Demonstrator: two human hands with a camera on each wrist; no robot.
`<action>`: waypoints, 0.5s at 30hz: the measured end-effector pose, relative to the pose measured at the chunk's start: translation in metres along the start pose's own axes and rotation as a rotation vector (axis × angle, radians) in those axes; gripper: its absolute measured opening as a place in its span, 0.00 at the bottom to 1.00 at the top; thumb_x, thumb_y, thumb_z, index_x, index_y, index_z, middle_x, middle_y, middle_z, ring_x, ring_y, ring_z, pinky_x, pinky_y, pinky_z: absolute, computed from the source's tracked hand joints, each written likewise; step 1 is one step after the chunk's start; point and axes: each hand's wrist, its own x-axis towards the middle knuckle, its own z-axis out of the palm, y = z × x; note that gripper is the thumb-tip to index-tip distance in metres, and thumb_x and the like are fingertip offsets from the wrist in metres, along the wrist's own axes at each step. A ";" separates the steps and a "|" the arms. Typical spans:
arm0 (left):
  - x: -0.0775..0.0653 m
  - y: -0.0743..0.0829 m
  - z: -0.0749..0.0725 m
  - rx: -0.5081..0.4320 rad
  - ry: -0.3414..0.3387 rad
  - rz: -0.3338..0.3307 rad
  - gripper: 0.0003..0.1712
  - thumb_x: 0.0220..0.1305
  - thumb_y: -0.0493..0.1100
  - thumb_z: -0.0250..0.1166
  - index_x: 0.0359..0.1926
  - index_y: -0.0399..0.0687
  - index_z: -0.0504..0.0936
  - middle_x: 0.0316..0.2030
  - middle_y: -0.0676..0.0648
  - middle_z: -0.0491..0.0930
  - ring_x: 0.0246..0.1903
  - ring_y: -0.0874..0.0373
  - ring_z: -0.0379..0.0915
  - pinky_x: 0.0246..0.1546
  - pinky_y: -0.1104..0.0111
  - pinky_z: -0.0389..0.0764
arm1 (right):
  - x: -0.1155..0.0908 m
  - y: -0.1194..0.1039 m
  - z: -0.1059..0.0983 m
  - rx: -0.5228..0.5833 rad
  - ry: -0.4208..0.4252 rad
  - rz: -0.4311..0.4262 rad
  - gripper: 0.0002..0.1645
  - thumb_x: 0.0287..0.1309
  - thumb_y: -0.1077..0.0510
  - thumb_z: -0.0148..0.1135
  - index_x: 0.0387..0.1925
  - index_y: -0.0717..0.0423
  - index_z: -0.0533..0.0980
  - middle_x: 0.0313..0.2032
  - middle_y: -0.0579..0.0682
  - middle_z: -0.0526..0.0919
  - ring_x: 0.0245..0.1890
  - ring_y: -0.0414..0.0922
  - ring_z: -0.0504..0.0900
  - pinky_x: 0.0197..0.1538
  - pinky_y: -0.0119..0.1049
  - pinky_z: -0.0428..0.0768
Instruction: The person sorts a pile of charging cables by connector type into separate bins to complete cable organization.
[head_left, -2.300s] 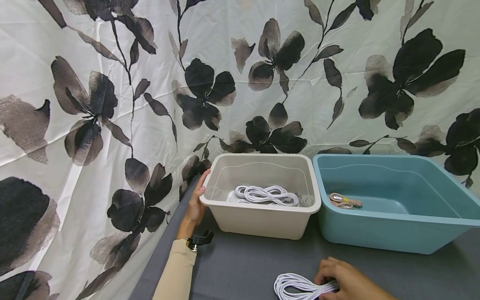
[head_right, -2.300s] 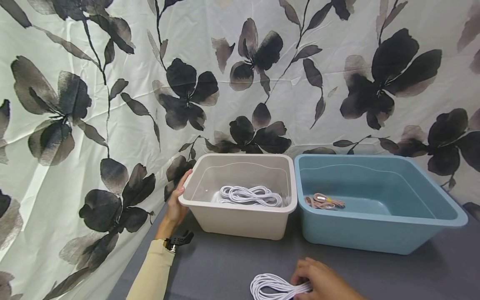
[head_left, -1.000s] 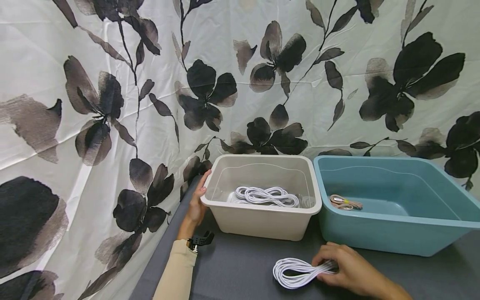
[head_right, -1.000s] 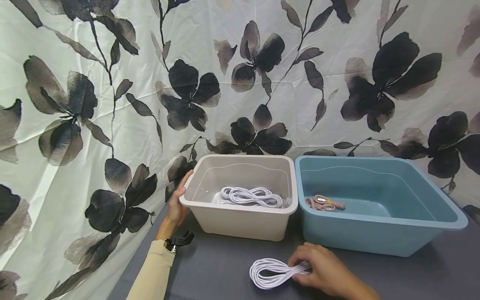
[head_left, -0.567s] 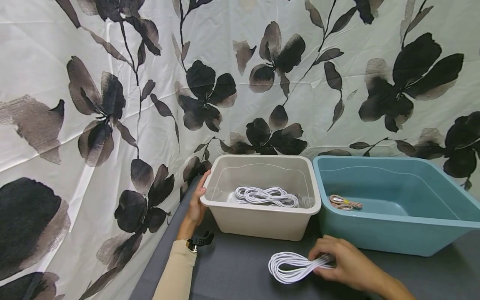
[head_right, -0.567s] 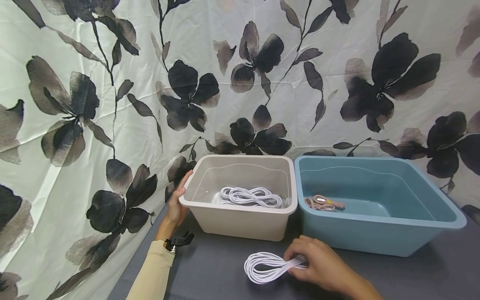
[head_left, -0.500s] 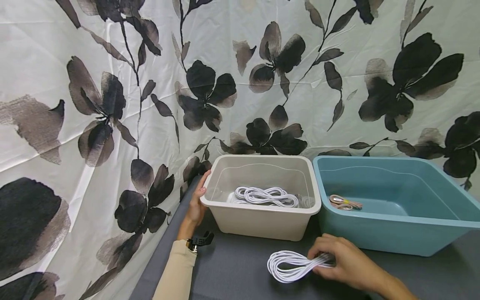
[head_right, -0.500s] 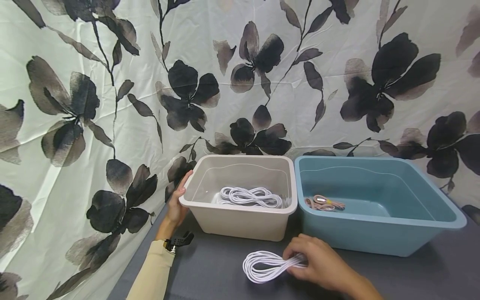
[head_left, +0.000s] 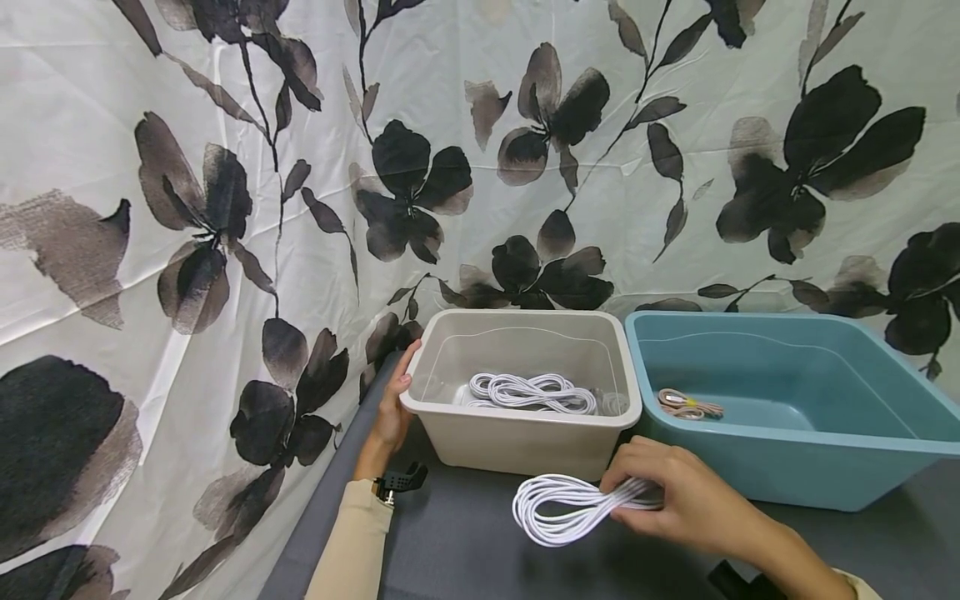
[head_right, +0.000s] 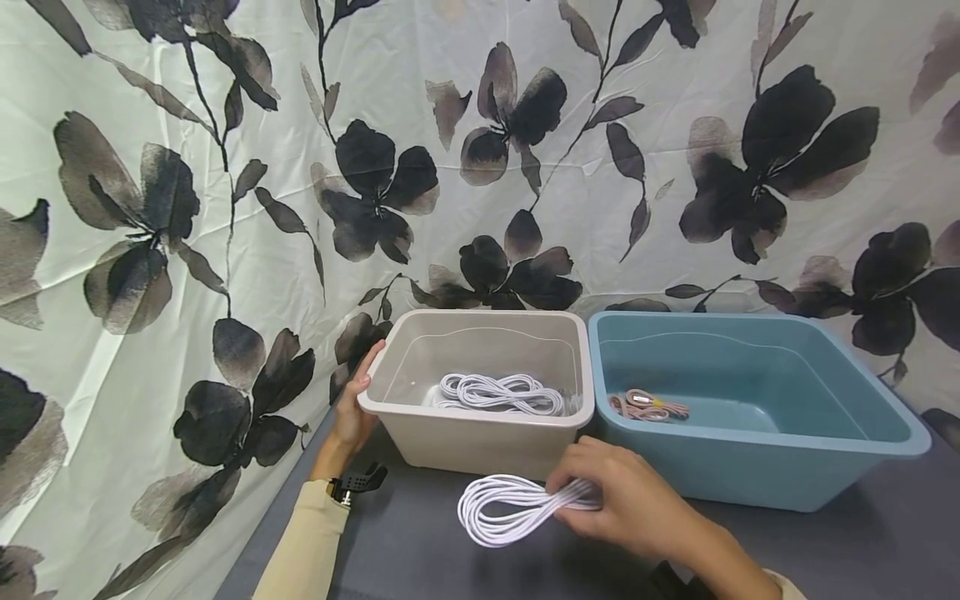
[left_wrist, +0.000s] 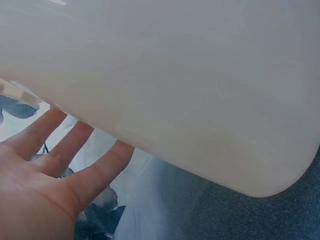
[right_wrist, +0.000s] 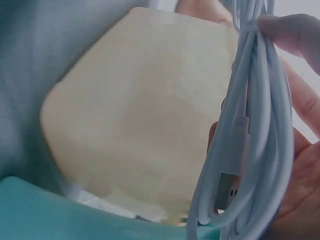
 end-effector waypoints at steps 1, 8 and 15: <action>0.000 0.000 0.000 0.005 0.000 0.000 0.41 0.67 0.51 0.38 0.82 0.57 0.49 0.81 0.44 0.48 0.72 0.42 0.51 0.67 0.37 0.53 | 0.003 -0.002 -0.002 0.006 0.003 -0.007 0.20 0.51 0.56 0.79 0.42 0.30 0.82 0.40 0.28 0.82 0.38 0.29 0.76 0.38 0.26 0.76; -0.001 -0.002 -0.002 0.013 -0.004 0.005 0.41 0.67 0.52 0.38 0.82 0.56 0.49 0.81 0.44 0.47 0.73 0.42 0.50 0.68 0.36 0.52 | 0.027 -0.016 -0.021 -0.030 0.002 -0.004 0.22 0.49 0.58 0.80 0.41 0.29 0.82 0.40 0.27 0.82 0.40 0.30 0.78 0.43 0.30 0.78; 0.000 -0.003 -0.003 -0.005 -0.018 0.015 0.41 0.67 0.51 0.38 0.82 0.57 0.48 0.81 0.45 0.46 0.74 0.42 0.48 0.67 0.35 0.51 | 0.053 -0.021 -0.044 -0.071 0.047 0.001 0.22 0.48 0.62 0.79 0.40 0.32 0.83 0.39 0.28 0.83 0.39 0.31 0.78 0.40 0.31 0.78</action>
